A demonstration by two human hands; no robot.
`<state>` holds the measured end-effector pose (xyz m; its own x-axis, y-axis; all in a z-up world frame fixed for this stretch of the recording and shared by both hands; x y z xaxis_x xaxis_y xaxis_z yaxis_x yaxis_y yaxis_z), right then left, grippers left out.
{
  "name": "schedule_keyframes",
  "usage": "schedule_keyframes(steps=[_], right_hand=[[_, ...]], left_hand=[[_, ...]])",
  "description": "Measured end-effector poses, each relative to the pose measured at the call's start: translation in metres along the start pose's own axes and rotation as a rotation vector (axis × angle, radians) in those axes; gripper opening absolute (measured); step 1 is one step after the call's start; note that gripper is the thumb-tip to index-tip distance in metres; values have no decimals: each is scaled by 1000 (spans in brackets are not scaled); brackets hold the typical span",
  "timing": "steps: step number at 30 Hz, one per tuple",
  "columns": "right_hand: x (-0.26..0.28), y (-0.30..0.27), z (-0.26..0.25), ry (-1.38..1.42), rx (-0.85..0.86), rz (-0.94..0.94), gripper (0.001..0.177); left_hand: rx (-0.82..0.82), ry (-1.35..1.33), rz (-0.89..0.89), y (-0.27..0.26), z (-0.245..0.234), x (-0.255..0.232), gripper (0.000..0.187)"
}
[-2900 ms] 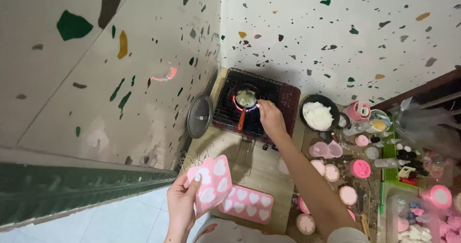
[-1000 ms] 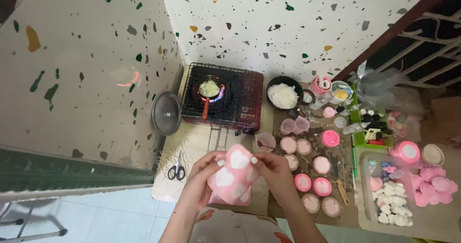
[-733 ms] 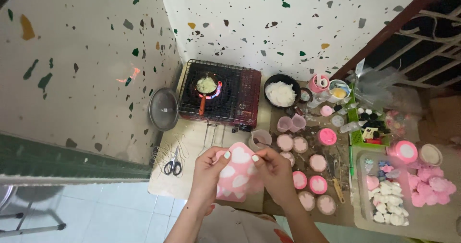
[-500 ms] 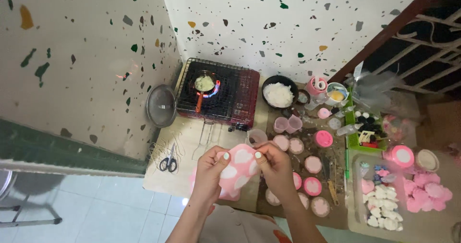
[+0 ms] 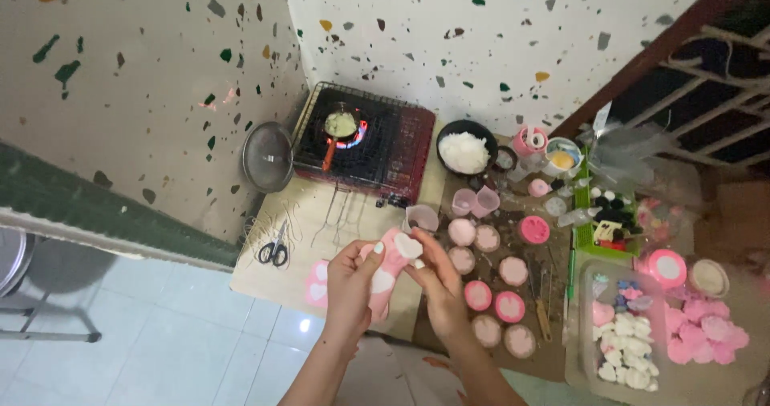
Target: Melting wax on a stove, preparing molds, and extracting finished wax shapes.
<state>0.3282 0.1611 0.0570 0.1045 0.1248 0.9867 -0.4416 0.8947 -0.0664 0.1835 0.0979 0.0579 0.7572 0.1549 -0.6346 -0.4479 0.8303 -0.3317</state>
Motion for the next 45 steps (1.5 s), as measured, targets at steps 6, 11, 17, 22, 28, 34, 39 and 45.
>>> schedule_keyframes(steps=[6,11,17,22,28,34,39,45], right_hand=[[21,-10,16,-329,-111,-148,59],[26,-9,-3,-740,-202,-486,37],[3,2,-42,-103,-328,-55,32],[-13,-3,-59,580,-212,207,46],[-32,-50,-125,570,-415,135,26],[-93,-130,-266,715,-783,130,27],[-139,-231,-411,576,-1131,-52,21],[49,-241,-435,150,-1210,-219,48]], left_hand=[[8,243,135,-8,6,1,15],[32,286,93,-5,9,2,15],[65,386,93,-1,-2,-2,14],[17,358,29,9,-30,-7,14],[107,279,-31,25,-44,-17,16],[149,544,58,54,-58,-10,19],[261,782,69,161,-169,50,26],[294,594,104,69,4,123,21]])
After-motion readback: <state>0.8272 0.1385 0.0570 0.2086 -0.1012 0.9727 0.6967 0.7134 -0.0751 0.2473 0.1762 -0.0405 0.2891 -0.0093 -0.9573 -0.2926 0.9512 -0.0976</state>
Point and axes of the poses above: each hand's wrist, its own y-axis towards the middle knuckle, its own z-axis out of the palm, x = y × z, the point moved 6 cm from there along y, towards the middle knuckle, and after that the axes turned 11 degrees about -y, right-handed, at the moved point
